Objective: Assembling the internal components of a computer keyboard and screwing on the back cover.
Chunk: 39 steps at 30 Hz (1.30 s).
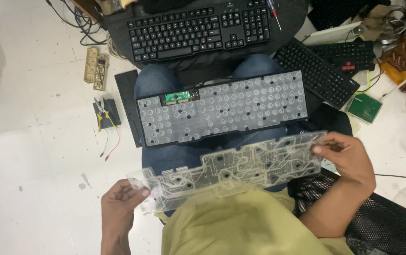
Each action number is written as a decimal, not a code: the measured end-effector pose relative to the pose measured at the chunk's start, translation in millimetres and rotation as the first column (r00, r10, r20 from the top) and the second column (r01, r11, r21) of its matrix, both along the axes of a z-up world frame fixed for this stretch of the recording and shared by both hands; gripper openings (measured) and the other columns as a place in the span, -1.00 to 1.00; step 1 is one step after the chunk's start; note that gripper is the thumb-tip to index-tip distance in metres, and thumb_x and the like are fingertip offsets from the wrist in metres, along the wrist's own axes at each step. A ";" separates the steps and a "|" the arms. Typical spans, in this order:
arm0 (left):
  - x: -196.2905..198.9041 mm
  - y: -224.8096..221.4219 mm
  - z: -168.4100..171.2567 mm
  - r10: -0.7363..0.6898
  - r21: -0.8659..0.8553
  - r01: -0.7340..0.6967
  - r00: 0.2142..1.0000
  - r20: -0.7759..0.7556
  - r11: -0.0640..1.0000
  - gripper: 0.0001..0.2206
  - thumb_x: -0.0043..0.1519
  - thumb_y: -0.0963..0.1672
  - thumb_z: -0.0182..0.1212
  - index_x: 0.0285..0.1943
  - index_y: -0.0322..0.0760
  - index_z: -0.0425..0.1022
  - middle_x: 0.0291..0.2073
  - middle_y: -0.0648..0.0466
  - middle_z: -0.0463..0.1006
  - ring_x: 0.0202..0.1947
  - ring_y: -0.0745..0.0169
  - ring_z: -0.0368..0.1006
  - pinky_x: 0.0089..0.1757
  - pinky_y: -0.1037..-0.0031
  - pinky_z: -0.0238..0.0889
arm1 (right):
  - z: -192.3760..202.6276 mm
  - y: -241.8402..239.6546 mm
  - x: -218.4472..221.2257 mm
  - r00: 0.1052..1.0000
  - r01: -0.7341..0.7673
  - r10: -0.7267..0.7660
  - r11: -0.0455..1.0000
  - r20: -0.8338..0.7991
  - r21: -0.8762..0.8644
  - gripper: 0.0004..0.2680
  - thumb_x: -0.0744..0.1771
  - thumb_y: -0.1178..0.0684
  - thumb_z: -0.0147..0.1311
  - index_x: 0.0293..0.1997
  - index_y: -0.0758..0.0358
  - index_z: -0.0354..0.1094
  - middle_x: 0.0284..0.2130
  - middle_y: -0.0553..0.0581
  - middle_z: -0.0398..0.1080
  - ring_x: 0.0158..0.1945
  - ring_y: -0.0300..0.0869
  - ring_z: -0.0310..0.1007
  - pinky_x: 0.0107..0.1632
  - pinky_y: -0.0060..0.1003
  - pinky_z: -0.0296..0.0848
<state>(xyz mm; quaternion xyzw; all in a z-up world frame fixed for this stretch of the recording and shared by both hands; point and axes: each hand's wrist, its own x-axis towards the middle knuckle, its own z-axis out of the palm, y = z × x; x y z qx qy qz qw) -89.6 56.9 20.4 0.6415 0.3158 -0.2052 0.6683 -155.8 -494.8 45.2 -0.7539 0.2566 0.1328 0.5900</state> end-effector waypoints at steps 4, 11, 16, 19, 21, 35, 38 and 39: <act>54.8 -32.0 36.8 -0.021 0.195 -0.011 0.986 0.164 0.981 -0.77 0.03 -0.26 0.46 -0.13 -0.34 0.64 -0.27 -0.03 0.69 -0.27 0.28 0.57 -0.14 0.44 0.53 | 19.5 17.1 51.6 0.972 0.216 -0.197 0.962 0.124 -0.165 -0.83 0.32 0.11 0.28 -0.02 0.19 0.50 -0.30 0.04 0.53 -0.34 -0.29 0.43 -0.27 -0.43 0.44; 123.7 -74.5 7.4 -0.210 0.460 0.040 0.922 0.324 0.887 -0.79 0.15 -0.09 0.48 -0.12 -0.27 0.70 -0.35 0.13 0.67 -0.34 0.45 0.47 -0.21 0.59 0.40 | -26.1 23.3 117.7 0.940 0.261 -0.164 0.910 0.299 -0.321 -0.81 0.39 0.06 0.27 0.08 0.28 0.49 -0.19 0.07 0.52 -0.15 -0.30 0.47 -0.05 -0.40 0.48; 129.9 -87.5 -3.7 -0.240 0.558 -0.004 0.900 0.365 0.830 -0.76 0.16 -0.09 0.47 -0.08 -0.31 0.69 -0.30 0.08 0.70 -0.32 0.37 0.52 -0.17 0.51 0.44 | -35.3 27.1 118.0 0.928 0.235 -0.040 0.836 0.371 -0.496 -0.80 0.44 0.11 0.21 0.16 0.39 0.49 -0.12 0.20 0.53 -0.09 -0.16 0.48 -0.01 -0.27 0.48; 131.2 -91.1 -5.4 -0.245 0.588 -0.027 0.893 0.378 0.809 -0.77 0.16 -0.09 0.46 -0.09 -0.28 0.69 -0.31 0.07 0.69 -0.33 0.36 0.51 -0.19 0.51 0.41 | -40.8 24.7 115.5 0.912 0.224 0.034 0.794 0.408 -0.566 -0.81 0.44 0.15 0.24 0.16 0.43 0.50 -0.15 0.23 0.47 -0.13 -0.11 0.43 -0.02 -0.22 0.45; 130.6 -91.5 -6.1 -0.208 0.579 -0.046 0.908 0.364 0.814 -0.77 0.15 -0.08 0.46 -0.10 -0.26 0.70 -0.33 0.09 0.68 -0.34 0.38 0.49 -0.20 0.52 0.38 | -46.3 22.2 112.9 0.902 0.211 0.080 0.777 0.425 -0.594 -0.82 0.43 0.20 0.27 0.15 0.45 0.52 -0.17 0.24 0.41 -0.16 -0.09 0.39 -0.05 -0.21 0.42; 136.6 -84.0 -11.0 -0.108 0.340 0.016 0.961 0.255 0.940 -0.50 0.05 -0.06 0.48 0.18 -0.28 0.55 -0.11 0.04 0.65 -0.23 0.35 0.51 -0.13 0.51 0.44 | -74.4 13.4 106.6 0.890 0.317 -0.154 0.885 0.429 -0.341 -0.74 0.48 0.11 0.23 0.30 0.42 0.37 0.08 0.30 0.44 0.12 -0.07 0.44 0.17 -0.23 0.45; 142.4 -85.3 1.2 -0.057 0.202 0.039 0.995 0.082 0.979 -0.44 0.03 -0.06 0.44 0.25 -0.28 0.53 0.05 0.02 0.63 -0.01 0.28 0.47 0.02 0.49 0.43 | -74.8 12.1 109.7 0.903 0.387 -0.322 0.897 0.286 -0.212 -0.73 0.43 0.00 0.22 0.27 0.19 0.41 0.01 0.07 0.48 0.06 -0.29 0.47 0.14 -0.41 0.47; 143.8 -83.8 1.9 -0.058 0.202 0.041 0.995 0.080 0.979 -0.44 0.03 -0.06 0.44 0.25 -0.28 0.53 0.05 0.02 0.63 -0.01 0.28 0.47 0.02 0.49 0.43 | -78.1 9.5 109.3 0.903 0.387 -0.323 0.897 0.283 -0.213 -0.73 0.43 0.00 0.22 0.27 0.19 0.41 0.01 0.07 0.48 0.06 -0.29 0.47 0.14 -0.41 0.47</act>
